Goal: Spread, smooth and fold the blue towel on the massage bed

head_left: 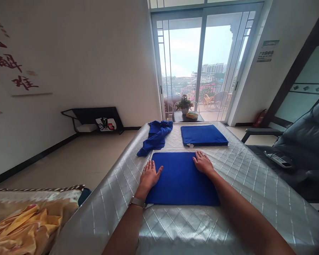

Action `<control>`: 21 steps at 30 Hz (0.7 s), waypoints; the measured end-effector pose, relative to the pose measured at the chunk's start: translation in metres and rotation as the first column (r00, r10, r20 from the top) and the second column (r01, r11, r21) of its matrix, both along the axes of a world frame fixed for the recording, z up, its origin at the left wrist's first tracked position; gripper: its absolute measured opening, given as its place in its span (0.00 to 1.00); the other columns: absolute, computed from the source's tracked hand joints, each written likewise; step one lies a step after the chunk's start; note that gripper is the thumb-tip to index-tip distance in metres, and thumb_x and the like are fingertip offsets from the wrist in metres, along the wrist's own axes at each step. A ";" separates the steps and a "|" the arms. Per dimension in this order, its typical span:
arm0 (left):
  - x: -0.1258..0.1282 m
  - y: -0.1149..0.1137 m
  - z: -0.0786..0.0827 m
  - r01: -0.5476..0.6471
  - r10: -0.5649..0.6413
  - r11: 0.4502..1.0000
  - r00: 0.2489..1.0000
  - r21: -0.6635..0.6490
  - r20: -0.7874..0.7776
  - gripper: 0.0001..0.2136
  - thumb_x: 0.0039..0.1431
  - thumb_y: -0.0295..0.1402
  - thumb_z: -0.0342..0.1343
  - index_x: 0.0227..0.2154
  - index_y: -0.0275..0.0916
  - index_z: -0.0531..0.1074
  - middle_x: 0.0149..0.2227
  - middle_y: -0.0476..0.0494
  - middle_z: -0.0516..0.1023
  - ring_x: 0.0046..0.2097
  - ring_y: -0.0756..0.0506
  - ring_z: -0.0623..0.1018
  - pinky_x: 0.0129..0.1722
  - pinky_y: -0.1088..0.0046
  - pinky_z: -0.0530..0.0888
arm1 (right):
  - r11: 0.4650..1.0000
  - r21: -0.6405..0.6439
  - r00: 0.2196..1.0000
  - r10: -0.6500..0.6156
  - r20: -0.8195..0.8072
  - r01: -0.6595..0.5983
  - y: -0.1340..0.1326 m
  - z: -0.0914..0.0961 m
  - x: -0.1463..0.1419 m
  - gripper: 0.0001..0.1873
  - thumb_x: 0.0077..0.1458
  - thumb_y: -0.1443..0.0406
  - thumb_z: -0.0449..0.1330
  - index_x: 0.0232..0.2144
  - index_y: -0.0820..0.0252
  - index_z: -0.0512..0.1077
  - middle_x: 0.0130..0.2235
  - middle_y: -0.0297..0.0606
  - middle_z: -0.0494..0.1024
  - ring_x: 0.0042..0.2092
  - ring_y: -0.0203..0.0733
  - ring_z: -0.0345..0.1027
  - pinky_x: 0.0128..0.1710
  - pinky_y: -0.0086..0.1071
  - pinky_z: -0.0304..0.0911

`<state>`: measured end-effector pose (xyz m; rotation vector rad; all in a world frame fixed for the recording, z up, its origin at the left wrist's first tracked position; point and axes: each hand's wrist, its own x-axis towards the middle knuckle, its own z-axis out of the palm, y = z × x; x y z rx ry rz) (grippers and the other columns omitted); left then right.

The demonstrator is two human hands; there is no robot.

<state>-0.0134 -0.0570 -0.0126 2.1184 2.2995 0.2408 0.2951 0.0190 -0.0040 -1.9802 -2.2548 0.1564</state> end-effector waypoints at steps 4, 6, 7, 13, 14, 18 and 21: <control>-0.001 0.002 -0.003 0.002 -0.002 1.000 1.000 0.001 -0.006 0.43 0.68 0.58 0.31 0.68 0.18 0.50 0.70 0.23 0.52 0.71 0.36 0.54 0.69 0.59 0.52 | 1.000 -0.003 1.000 -0.009 -0.019 0.009 -0.001 0.001 -0.001 0.35 0.69 0.55 0.36 0.71 0.69 0.47 0.73 0.43 0.45 0.73 0.43 0.34 0.70 0.40 0.31; -0.002 0.002 -0.005 0.004 -0.003 1.000 1.000 0.015 -0.020 0.43 0.68 0.58 0.30 0.68 0.19 0.51 0.70 0.24 0.52 0.71 0.36 0.54 0.69 0.59 0.53 | 1.000 0.005 1.000 -0.015 -0.027 0.016 -0.002 0.001 -0.002 0.35 0.69 0.56 0.36 0.71 0.69 0.47 0.73 0.43 0.46 0.73 0.43 0.34 0.70 0.39 0.31; -0.003 0.002 -0.005 0.002 -0.001 1.000 1.000 0.025 -0.028 0.42 0.68 0.57 0.30 0.68 0.20 0.52 0.70 0.24 0.53 0.71 0.36 0.55 0.69 0.58 0.53 | 1.000 0.011 0.999 -0.018 -0.030 0.019 -0.002 0.001 -0.002 0.34 0.69 0.56 0.36 0.71 0.68 0.48 0.73 0.43 0.46 0.73 0.43 0.35 0.70 0.39 0.31; 0.001 -0.001 -0.002 -0.014 0.023 0.995 0.996 0.101 -0.092 0.41 0.69 0.56 0.30 0.67 0.20 0.55 0.69 0.23 0.54 0.70 0.35 0.56 0.69 0.56 0.54 | 0.999 0.037 0.998 -0.026 -0.063 0.029 -0.004 0.001 -0.003 0.33 0.69 0.58 0.39 0.70 0.69 0.50 0.72 0.44 0.48 0.72 0.44 0.37 0.69 0.40 0.32; 0.006 -0.001 -0.001 0.009 0.000 0.995 0.995 0.099 -0.096 0.41 0.69 0.56 0.30 0.67 0.20 0.54 0.69 0.23 0.54 0.71 0.35 0.55 0.69 0.56 0.54 | 0.999 0.042 0.997 -0.027 -0.071 0.030 -0.004 0.001 -0.004 0.33 0.69 0.58 0.39 0.70 0.69 0.50 0.72 0.44 0.49 0.72 0.44 0.38 0.69 0.40 0.33; 0.052 0.003 0.011 0.261 -0.260 0.965 0.964 0.017 -0.055 0.40 0.70 0.55 0.29 0.68 0.23 0.53 0.70 0.26 0.52 0.71 0.38 0.54 0.69 0.59 0.54 | 0.998 0.056 0.995 -0.022 -0.102 0.028 -0.005 0.001 -0.004 0.33 0.69 0.58 0.40 0.70 0.68 0.51 0.72 0.45 0.50 0.72 0.44 0.38 0.69 0.40 0.34; 0.108 0.017 0.021 0.498 -0.498 0.867 0.867 -0.005 -0.014 0.38 0.70 0.54 0.28 0.69 0.28 0.53 0.71 0.31 0.51 0.72 0.41 0.51 0.70 0.60 0.51 | 0.998 0.067 0.995 -0.014 -0.104 0.021 -0.004 0.000 -0.003 0.33 0.69 0.59 0.40 0.70 0.68 0.52 0.72 0.46 0.50 0.72 0.44 0.38 0.69 0.40 0.34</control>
